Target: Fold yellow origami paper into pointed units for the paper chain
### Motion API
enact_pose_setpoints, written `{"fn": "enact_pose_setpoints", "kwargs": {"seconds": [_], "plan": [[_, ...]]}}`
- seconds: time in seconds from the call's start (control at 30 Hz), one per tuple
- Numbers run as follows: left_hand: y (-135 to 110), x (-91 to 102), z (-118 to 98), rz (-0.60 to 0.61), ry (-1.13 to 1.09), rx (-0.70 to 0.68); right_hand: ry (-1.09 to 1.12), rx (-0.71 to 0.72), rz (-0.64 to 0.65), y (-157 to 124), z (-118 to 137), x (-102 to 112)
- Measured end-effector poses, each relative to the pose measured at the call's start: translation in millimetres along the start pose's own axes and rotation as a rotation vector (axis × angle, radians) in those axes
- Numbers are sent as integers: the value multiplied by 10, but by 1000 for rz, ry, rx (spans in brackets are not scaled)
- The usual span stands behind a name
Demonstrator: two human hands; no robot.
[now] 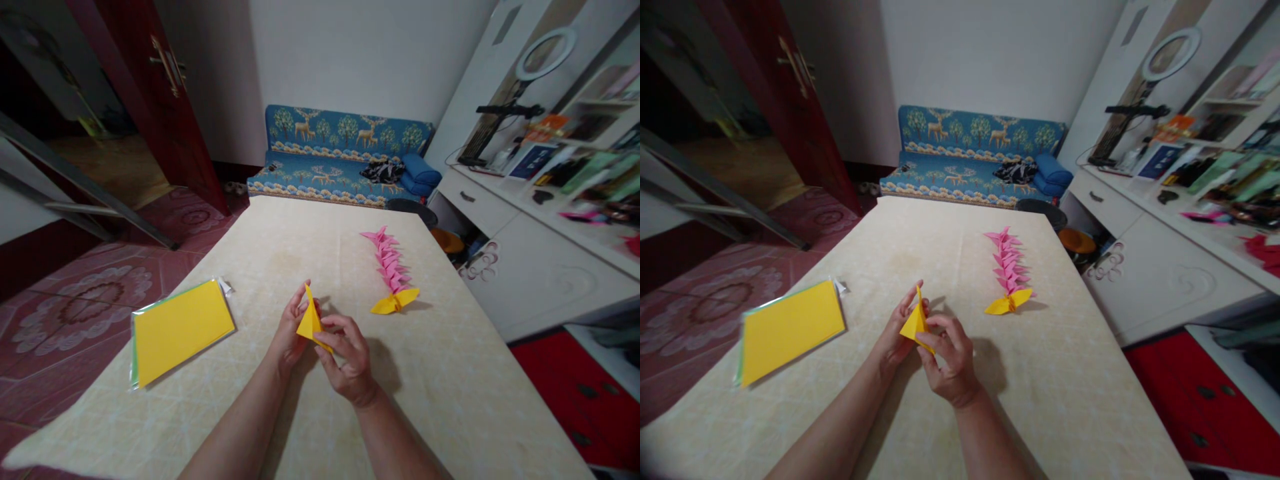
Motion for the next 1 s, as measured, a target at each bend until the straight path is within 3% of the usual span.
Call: {"fn": "enact_pose_setpoints", "kwargs": {"seconds": [0.5, 0.67, 0.8, 1.0], "plan": [[-13, 14, -162, -100, 155, -160, -45, -66, -85, 1, -60, 112], [26, 121, -40, -170, 192, -36, 35, -108, -90, 5, -88, 129], [9, 98, 110, -99, 214, 153, 65, -137, -81, 4, -98, 120], [-2, 86, 119, -58, 256, 201, 97, -208, -143, -18, -181, 154]]}}
Point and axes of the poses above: each hand's wrist, its own y-axis towards the middle knuckle, its own x-axis out of the back of the hand, z = x × y, the point moved 8 cm from there along y, towards the middle knuckle, and after that the axes turned 7 degrees about -z, right-handed, at the moved point
